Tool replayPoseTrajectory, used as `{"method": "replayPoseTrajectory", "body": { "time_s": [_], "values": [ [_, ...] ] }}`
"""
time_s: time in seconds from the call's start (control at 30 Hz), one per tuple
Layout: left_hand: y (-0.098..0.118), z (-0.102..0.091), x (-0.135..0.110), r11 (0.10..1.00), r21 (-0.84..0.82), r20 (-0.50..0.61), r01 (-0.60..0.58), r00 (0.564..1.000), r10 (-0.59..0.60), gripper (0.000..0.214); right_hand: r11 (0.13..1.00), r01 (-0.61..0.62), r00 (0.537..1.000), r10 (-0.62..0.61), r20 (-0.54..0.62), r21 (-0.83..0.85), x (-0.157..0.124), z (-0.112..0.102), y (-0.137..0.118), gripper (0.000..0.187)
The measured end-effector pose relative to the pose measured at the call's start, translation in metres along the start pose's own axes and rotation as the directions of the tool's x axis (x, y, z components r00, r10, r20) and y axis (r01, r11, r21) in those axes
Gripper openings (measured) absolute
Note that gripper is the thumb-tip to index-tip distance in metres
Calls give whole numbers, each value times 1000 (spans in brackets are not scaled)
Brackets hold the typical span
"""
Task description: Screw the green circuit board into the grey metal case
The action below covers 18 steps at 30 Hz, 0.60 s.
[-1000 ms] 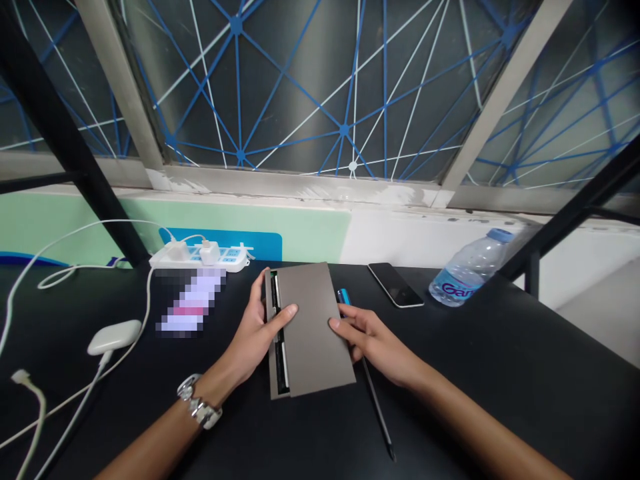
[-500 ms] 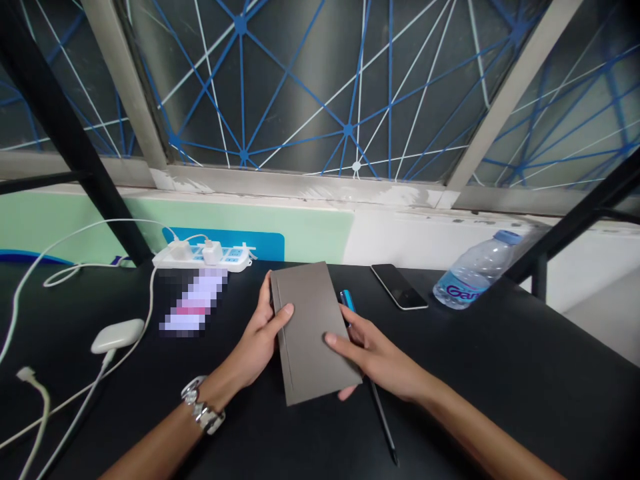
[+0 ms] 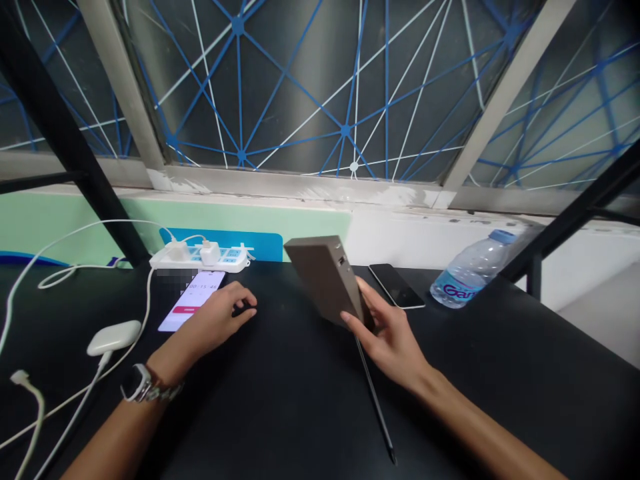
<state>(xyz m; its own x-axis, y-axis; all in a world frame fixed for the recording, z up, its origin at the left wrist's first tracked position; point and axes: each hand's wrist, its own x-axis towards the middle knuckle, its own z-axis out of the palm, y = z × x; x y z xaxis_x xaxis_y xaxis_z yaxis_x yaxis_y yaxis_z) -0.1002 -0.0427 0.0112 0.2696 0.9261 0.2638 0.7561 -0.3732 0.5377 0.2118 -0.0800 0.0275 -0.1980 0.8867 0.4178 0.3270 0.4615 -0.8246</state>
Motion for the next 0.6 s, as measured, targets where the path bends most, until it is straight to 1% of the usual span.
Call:
{"method": "replayPoseTrajectory", "body": {
  "time_s": [0.1, 0.2, 0.27, 0.37, 0.47, 0.6],
  "values": [
    [-6, 7, -1, 1000, 18, 25, 11, 1000, -12, 12, 965, 135, 990, -121, 74, -224, -3, 2, 4, 53],
    [-8, 10, 0, 998, 66, 41, -10, 999, 7, 12, 896, 262, 961, -211, 177, -359, -3, 6, 7, 57],
    [-6, 10, 1, 995, 99, 52, -25, 998, 20, 12, 853, 311, 946, -235, 222, -420, -2, 9, 9, 59],
    [-2, 8, 0, 992, 120, 40, -30, 999, 25, 8, 808, 337, 937, -241, 251, -484, 1, 12, 14, 59],
    [1, 6, 1, 996, 85, 10, 9, 1000, -10, 7, 769, 348, 934, -235, 269, -536, 3, 15, 20, 58],
    [9, 4, 3, 998, -22, -103, 61, 993, -63, 8, 716, 362, 928, -217, 303, -597, 6, 20, 25, 53]
  ]
}}
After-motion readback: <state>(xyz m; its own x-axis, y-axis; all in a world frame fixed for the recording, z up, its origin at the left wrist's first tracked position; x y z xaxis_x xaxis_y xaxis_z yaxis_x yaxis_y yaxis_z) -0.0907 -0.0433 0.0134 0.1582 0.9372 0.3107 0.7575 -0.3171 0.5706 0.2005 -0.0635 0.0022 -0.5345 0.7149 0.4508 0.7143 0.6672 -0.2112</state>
